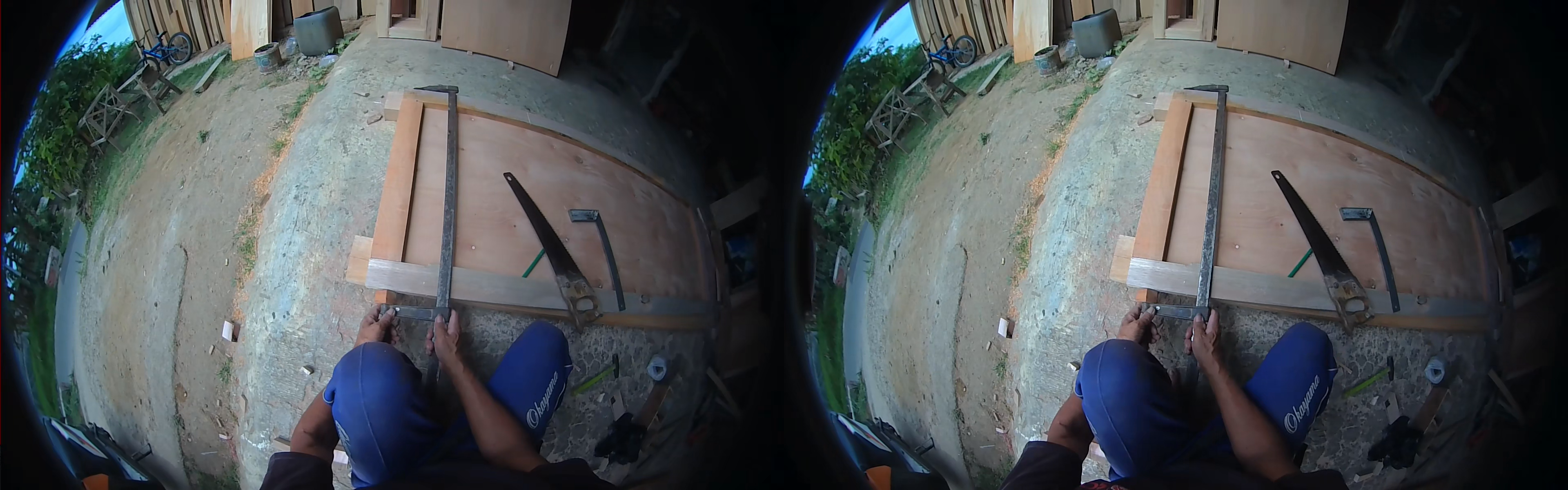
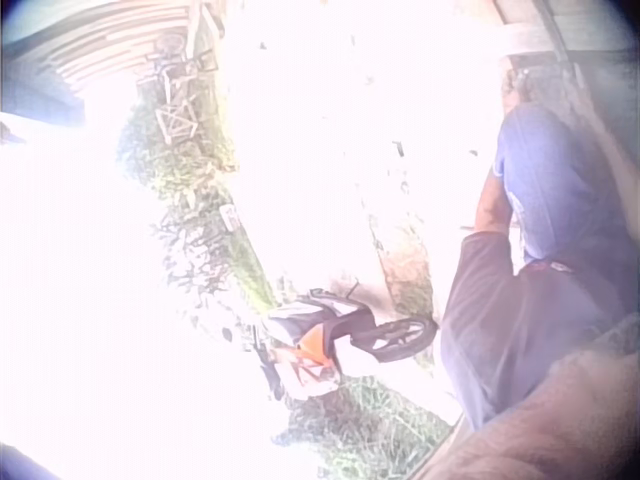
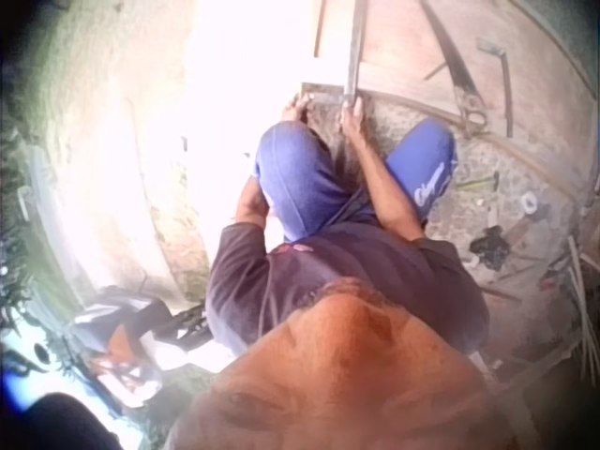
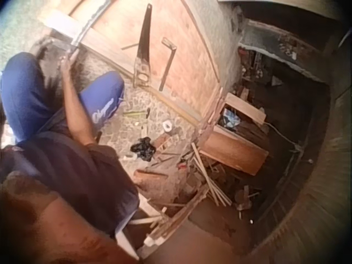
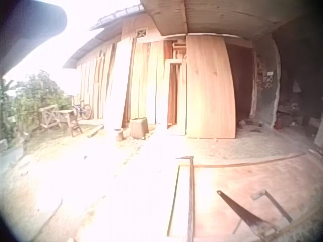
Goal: The person assembles a rectangular wooden frame on a plywood work surface. They use a hand saw to cut a wooden plank, a try square to measure and mark, and a hammer to drive nails into the joints. The person repeatedly measures, cuts, and hammers pieces together to form the frame structure.
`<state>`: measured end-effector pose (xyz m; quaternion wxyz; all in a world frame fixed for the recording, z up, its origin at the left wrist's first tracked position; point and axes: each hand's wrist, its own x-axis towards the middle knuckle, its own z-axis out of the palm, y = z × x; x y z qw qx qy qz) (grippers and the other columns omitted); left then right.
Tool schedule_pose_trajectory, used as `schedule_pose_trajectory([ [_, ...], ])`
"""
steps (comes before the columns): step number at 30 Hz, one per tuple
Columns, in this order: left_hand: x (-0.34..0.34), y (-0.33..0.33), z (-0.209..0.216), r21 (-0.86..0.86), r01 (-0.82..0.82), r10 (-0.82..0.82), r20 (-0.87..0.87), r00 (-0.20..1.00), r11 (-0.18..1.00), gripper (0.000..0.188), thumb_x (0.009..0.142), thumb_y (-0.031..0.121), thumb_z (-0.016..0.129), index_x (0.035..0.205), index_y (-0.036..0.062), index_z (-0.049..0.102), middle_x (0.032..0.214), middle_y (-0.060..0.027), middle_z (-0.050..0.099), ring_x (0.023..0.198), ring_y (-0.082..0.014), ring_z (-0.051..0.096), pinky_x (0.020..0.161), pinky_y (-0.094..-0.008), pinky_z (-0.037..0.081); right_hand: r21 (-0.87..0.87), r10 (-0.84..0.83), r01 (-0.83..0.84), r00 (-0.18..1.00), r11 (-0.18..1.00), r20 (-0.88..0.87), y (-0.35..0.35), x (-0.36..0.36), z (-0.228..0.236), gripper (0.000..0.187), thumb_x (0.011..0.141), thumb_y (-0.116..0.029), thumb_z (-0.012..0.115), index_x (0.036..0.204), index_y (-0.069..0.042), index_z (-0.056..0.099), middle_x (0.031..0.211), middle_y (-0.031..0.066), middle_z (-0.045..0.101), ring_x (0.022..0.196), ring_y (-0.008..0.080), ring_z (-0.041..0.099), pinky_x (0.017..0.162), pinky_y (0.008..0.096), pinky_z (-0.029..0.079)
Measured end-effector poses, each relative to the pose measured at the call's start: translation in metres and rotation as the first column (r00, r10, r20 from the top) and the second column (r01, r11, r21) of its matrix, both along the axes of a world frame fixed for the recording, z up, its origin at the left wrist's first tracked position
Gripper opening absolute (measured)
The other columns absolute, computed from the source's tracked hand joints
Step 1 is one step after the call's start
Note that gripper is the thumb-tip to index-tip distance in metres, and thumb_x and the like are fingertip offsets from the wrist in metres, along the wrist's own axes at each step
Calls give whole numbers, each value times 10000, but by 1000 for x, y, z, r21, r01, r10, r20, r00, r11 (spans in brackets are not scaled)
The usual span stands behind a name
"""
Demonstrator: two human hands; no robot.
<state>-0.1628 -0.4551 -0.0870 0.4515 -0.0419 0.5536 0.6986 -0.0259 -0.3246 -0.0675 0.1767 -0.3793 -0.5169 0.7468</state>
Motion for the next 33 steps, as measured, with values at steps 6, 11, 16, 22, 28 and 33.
schedule_pose_trajectory([
  [6,1,-1,-7,8,4,-4,-2,1000,1000,213,989,264,661,1121,112,592,593,-30,600,457,-143,585,429,-269,447,-10,0,0,1000,1000,25,0,1,4,195,1069,-319,474,1088,-141,397,666,26,495,419,107,468,344,272,380],
  [11,6,6,3,-19,17,-16,8,1000,1000,252,984,270,660,1169,117,584,578,-37,601,450,-161,595,421,-270,453,-4,-5,5,1000,1000,29,3,5,0,201,1070,-321,481,1068,-146,381,672,23,493,425,103,467,352,269,381],
  [16,5,3,-2,-6,5,-5,27,1000,1000,237,982,265,663,1136,103,584,578,-37,595,448,-164,586,420,-276,449,-63,-7,12,996,998,87,2,5,-1,205,1073,-314,479,1054,-143,368,676,22,490,428,101,467,351,273,370],
  [22,0,-1,-12,47,-4,1,54,999,999,195,976,215,677,1118,114,588,608,-36,608,463,-157,602,416,-267,445,-91,-17,26,995,996,102,0,2,6,242,1068,-347,492,1004,-128,411,664,23,495,418,110,467,352,281,376],
  [28,-2,-3,-8,88,-22,16,62,998,996,204,975,222,680,1116,104,590,641,-34,625,479,-148,606,416,-265,436,-177,-13,41,988,983,155,5,-4,12,376,1068,-424,474,873,-104,479,611,17,490,406,113,465,360,286,379],
  [33,-2,1,15,99,-28,12,162,987,995,201,985,254,671,1109,107,613,829,-27,668,634,-127,637,502,-276,491,-105,-42,51,995,993,87,5,-1,-1,386,1074,-425,460,866,-101,473,583,5,463,388,108,436,358,282,365],
])
